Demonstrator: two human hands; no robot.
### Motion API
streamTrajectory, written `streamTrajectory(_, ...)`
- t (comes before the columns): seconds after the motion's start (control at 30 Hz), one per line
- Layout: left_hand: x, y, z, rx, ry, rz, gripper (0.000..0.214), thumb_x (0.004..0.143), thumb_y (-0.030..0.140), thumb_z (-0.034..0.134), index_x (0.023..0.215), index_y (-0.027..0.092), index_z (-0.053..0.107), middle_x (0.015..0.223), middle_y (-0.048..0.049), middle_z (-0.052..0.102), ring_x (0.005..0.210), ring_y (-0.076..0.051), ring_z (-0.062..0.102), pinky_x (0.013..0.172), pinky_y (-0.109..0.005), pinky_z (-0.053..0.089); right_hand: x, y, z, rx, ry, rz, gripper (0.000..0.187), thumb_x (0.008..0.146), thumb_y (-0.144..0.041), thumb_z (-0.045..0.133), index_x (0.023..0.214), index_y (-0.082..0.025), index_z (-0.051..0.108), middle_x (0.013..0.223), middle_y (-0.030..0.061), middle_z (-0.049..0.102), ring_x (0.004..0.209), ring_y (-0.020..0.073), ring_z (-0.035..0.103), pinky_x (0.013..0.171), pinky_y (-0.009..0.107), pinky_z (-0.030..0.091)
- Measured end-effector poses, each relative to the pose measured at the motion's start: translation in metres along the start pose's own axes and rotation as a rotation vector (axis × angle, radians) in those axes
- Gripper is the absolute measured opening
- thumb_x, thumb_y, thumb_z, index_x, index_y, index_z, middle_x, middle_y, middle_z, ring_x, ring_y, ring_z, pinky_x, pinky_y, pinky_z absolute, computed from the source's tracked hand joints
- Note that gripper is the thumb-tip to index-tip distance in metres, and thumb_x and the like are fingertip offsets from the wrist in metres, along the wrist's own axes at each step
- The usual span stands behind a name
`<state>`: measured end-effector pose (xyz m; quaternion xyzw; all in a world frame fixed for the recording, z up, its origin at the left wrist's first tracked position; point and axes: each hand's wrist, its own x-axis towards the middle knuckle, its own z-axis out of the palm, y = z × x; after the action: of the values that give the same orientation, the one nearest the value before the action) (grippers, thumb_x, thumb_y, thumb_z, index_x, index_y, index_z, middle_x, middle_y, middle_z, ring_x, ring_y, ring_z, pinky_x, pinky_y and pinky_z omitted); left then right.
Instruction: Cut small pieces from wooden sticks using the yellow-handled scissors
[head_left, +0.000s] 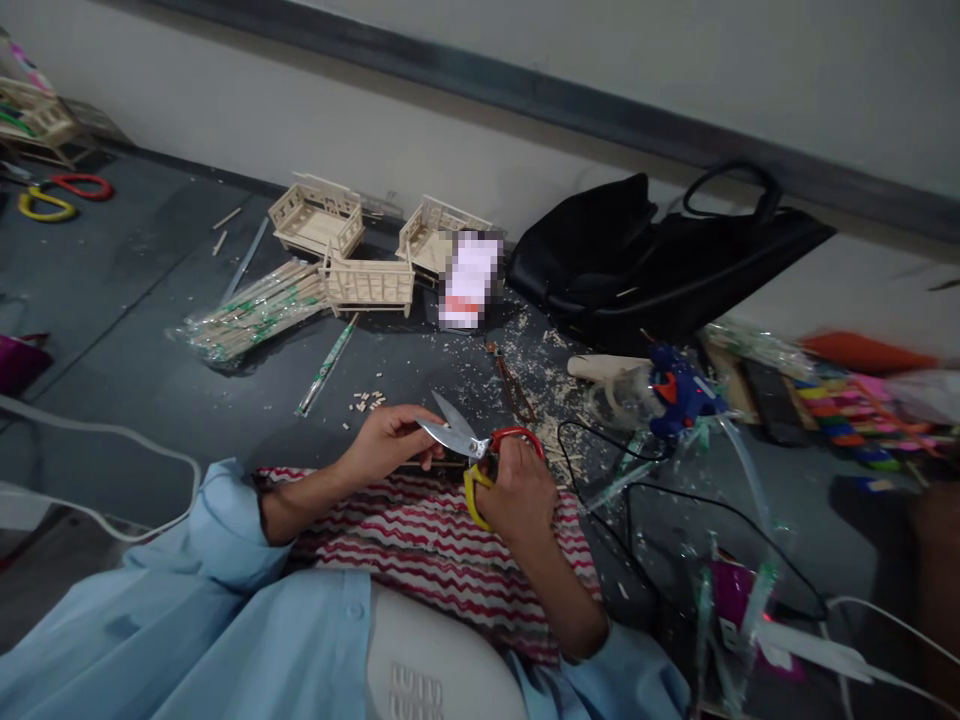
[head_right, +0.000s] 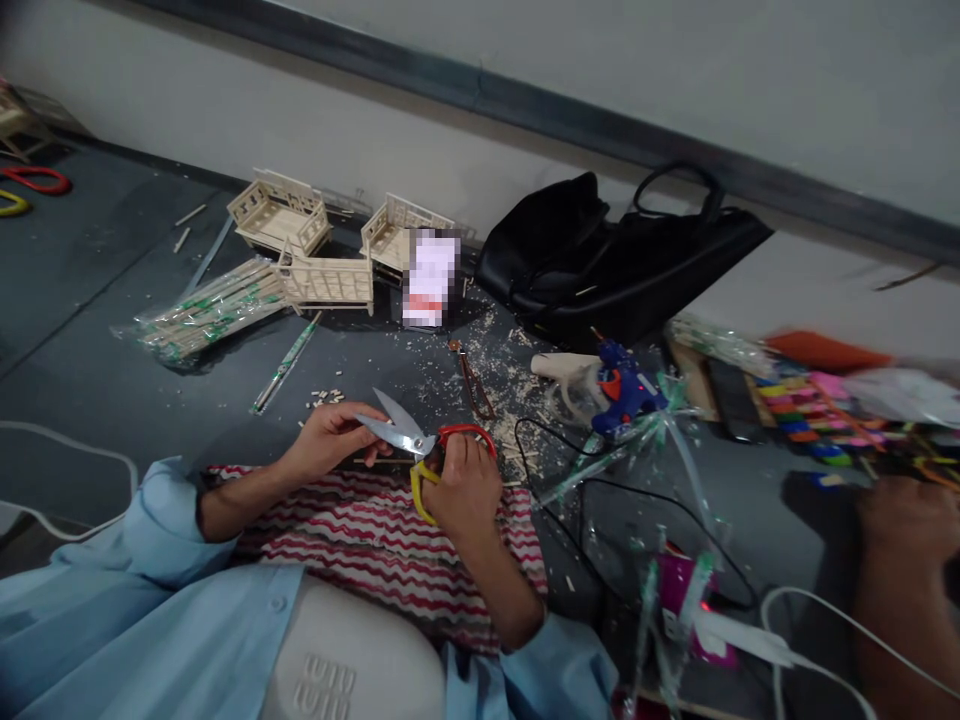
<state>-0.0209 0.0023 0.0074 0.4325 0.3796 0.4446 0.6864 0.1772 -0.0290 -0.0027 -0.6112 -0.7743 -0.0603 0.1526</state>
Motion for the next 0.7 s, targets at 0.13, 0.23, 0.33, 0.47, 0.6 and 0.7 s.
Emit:
streamTrajectory(0.13,0.000,-0.001,0.000,0.011,-0.007,-0.007,0.037,0.069,0.047,0.072,0.080,0.013,0.065,0.059,-0.0006,0.065,0.044,-0.009,0.057,0.046,-0.022,0.048,0.001,0.001,0.000,0.018,-0.014,-0.009,0.012,0.073,-0.023,0.050,0.084,-0.019,0.048,0.077,0.0069,0.054,0.075,0.0228,0.050,0.067,0.031,0.037)
streamTrajectory(0.23,0.000,-0.003,-0.002,0.021,-0.021,-0.011,0.037,0.070,0.047,0.071,0.081,0.012,0.065,0.059,-0.0008,0.065,0.044,-0.009,0.058,0.046,-0.021,0.048,-0.001,0.001,0.000,0.025,-0.015,-0.009,0.007,0.074,-0.022,0.049,0.081,-0.019,0.048,0.073,0.0054,0.053,0.072,0.0211,0.050,0.065,0.029,0.036)
streamTrajectory(0.33,0.000,-0.003,-0.004,0.025,-0.035,0.000,0.036,0.071,0.046,0.071,0.081,0.012,0.065,0.060,-0.0006,0.065,0.045,-0.009,0.058,0.047,-0.021,0.049,-0.002,0.001,0.001,0.031,-0.010,-0.012,0.006,0.076,-0.021,0.048,0.081,-0.019,0.049,0.070,0.0041,0.053,0.067,0.0193,0.050,0.062,0.028,0.034)
streamTrajectory(0.47,0.000,-0.002,-0.005,0.040,-0.051,0.018,0.035,0.072,0.045,0.070,0.082,0.012,0.066,0.061,-0.0002,0.064,0.046,-0.008,0.058,0.047,-0.021,0.049,-0.006,0.002,0.004,0.028,-0.022,-0.012,0.006,0.074,-0.021,0.047,0.080,-0.019,0.049,0.065,0.0027,0.052,0.062,0.0178,0.050,0.058,0.027,0.032)
streamTrajectory(0.6,0.000,0.000,-0.005,0.090,-0.056,0.010,0.032,0.074,0.044,0.068,0.078,0.013,0.065,0.061,-0.0002,0.064,0.046,-0.008,0.057,0.047,-0.020,0.047,-0.009,0.004,0.009,0.044,-0.031,-0.006,0.006,0.073,-0.021,0.047,0.078,-0.020,0.050,0.060,0.0008,0.051,0.055,0.0166,0.047,0.053,0.026,0.029)
streamTrajectory(0.7,0.000,0.003,-0.004,0.106,-0.062,0.008,0.031,0.076,0.043,0.067,0.071,0.013,0.063,0.062,-0.0011,0.065,0.047,-0.007,0.056,0.049,-0.019,0.047,-0.010,0.008,0.012,0.075,-0.020,-0.014,0.004,0.073,-0.022,0.046,0.075,-0.020,0.050,0.056,-0.0009,0.047,0.052,0.0157,0.045,0.052,0.026,0.028)
